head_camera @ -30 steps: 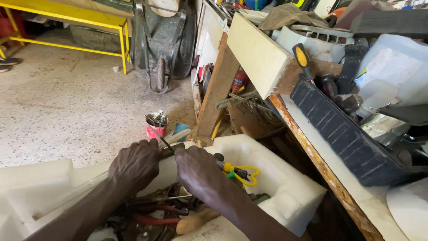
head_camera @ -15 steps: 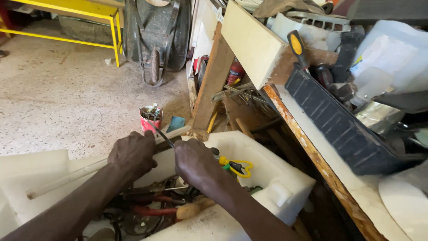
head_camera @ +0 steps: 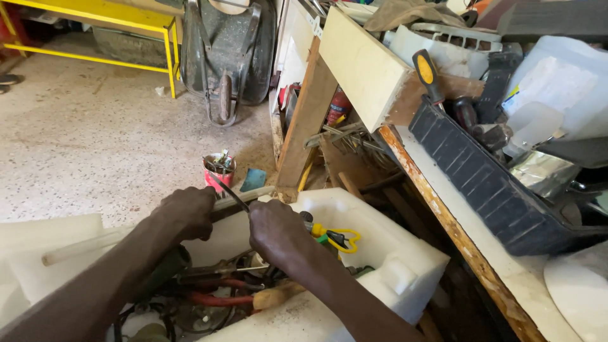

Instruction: Shaping and cleaning a wooden stick using a metal blade and a wire brush

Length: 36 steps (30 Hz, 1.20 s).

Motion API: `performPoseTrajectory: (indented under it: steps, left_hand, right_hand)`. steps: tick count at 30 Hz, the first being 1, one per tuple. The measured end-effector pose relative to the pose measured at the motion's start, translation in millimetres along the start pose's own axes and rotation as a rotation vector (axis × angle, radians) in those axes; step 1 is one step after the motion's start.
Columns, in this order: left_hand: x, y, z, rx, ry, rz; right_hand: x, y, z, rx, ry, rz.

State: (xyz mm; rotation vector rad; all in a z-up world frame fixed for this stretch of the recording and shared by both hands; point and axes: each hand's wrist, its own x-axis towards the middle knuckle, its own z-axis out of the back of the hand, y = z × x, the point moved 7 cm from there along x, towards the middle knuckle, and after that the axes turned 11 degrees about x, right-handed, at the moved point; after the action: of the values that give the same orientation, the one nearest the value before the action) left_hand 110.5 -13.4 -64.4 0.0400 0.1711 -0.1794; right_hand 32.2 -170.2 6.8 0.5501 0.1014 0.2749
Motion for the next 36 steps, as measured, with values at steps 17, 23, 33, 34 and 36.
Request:
performPoseTrajectory:
  steps: [17, 23, 33, 34, 36]
  left_hand:
    - [-39.9, -23.3, 24.8, -0.127, 0.050, 0.135]
    - [-52.7, -34.4, 40.7, 0.005, 0.093, 0.081]
    - [-30.5, -24.1, 31.1, -0.062, 0.042, 0.109]
    - [-28.4, -22.0, 30.0, -0.046, 0.023, 0.087]
    - [-20.7, -22.1, 17.9, -0.033, 0.047, 0.125]
  right_hand:
    - [1.9, -13.9, -24.7, -0.025, 0.022, -0.064]
    - [-26.1, -3.7, -18.1, -0.249, 0.056, -0.043]
    - [17.0, 3.3, -10.9, -0.072, 0.005, -0.004]
    - [10.8, 6.3, -10.5, -0.073, 0.003, -0.017]
    - [-0.7, 20.8, -3.7, -0.077, 0.029, -0.020]
